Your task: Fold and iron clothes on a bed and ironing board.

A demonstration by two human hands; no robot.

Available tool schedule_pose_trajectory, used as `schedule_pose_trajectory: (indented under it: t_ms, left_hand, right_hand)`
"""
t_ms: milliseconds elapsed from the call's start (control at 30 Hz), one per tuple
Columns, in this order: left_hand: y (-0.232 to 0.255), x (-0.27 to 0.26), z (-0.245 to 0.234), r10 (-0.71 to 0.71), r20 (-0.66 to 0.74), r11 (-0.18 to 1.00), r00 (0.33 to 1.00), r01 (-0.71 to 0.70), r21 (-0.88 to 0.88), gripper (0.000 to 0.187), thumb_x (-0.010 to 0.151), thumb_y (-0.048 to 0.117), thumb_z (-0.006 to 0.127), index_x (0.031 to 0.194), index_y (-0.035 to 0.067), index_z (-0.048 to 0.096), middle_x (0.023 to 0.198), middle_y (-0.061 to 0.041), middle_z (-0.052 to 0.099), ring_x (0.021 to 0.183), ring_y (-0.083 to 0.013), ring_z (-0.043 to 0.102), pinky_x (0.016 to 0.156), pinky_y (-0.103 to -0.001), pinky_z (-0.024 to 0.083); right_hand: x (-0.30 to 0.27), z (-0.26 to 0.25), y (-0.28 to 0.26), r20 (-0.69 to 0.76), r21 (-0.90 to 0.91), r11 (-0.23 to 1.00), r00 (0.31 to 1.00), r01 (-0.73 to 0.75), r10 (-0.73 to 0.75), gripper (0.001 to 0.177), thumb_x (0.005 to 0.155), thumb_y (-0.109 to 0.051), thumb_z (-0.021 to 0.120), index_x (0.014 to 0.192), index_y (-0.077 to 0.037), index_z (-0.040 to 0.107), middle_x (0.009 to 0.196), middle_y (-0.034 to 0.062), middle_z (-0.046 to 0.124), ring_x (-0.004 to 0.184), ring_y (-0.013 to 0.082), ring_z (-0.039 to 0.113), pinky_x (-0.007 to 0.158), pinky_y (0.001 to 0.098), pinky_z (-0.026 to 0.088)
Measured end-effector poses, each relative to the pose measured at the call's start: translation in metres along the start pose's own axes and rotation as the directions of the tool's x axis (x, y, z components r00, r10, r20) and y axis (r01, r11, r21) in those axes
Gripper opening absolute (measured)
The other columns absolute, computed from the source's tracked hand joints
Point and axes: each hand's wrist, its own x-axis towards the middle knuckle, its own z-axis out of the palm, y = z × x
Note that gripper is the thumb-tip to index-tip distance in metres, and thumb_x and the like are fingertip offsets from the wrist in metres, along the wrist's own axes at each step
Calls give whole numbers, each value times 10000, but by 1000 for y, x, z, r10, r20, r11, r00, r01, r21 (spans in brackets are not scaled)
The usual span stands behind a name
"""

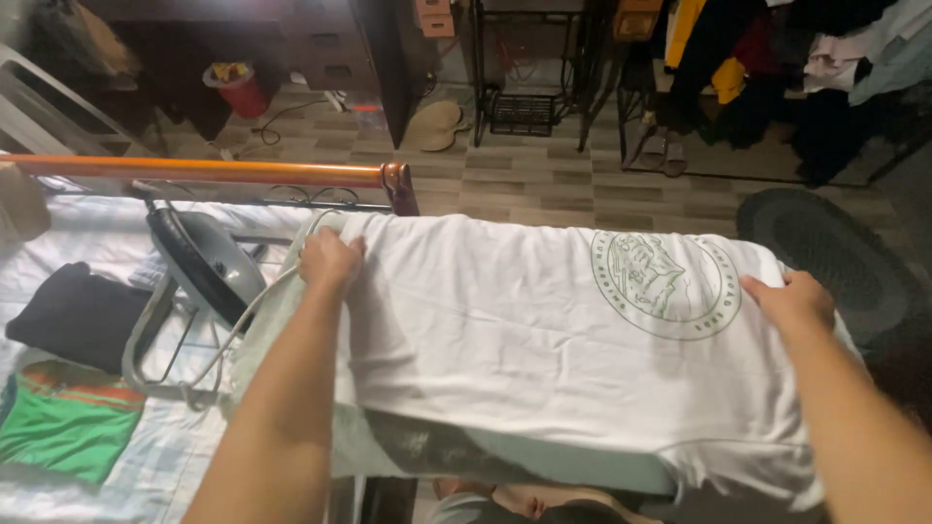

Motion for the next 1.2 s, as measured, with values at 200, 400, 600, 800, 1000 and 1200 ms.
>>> schedule_pose_trajectory:
  t_ms: [200,400,600,800,1000,1200]
  left_hand:
    - [-7,19,14,-212,-55,965,976,199,-173,356,969,414,660,1153,111,686,1207,-150,712,1134,-380,672,947,-502,521]
    - [15,-4,21,-74,-319,997,945,79,3,374,1043,351,545,1325,105,565,1360,-138,640,1222,-366,623,988,-542,471]
    - [154,-124,95,466,-220,875,857,-483,-27,510,1008,277,467,1475,75,494,1538,-158,504,1444,-370,408,1154,-654,202]
    - [156,-159,81,565,-80,823,821,-567,-12,587,1010,458,451,1526,179,471,1614,-150,387,1497,-363,323,1194,-649,144]
    - [29,-116,50,375,-115,920,920,-354,168,620,1031,524,417,1550,187,454,1652,-183,317,1527,-380,271,1198,-661,112]
    - [40,-180,30,263,-219,950,940,-212,231,609,1073,468,384,1580,132,411,1644,-293,267,1550,-462,197,1151,-719,34]
  right_hand:
    - [9,37,27,-400,8,994,911,111,-98,393,972,-332,773,1237,-66,655,1217,193,679,1078,420,646,931,560,493]
    - [3,66,15,-462,-39,976,862,212,-206,194,1081,-191,628,1210,-47,631,1274,191,637,1121,416,610,975,552,449]
    - [-119,171,-109,-250,71,545,544,835,-801,261,989,-152,566,1209,-43,654,1212,196,671,1197,383,606,1063,491,470]
    - [-154,104,-81,-57,-289,598,610,748,-791,554,952,-526,563,1378,-182,646,1451,164,552,1366,352,449,1141,516,300]
    - [-99,11,41,32,-361,839,905,407,-425,684,997,-645,298,1604,-333,250,1711,53,123,1565,326,62,1251,535,-12]
    - [-147,43,12,-114,-188,883,883,430,-455,579,1046,-383,454,1562,-165,312,1714,221,181,1400,456,249,1129,595,188]
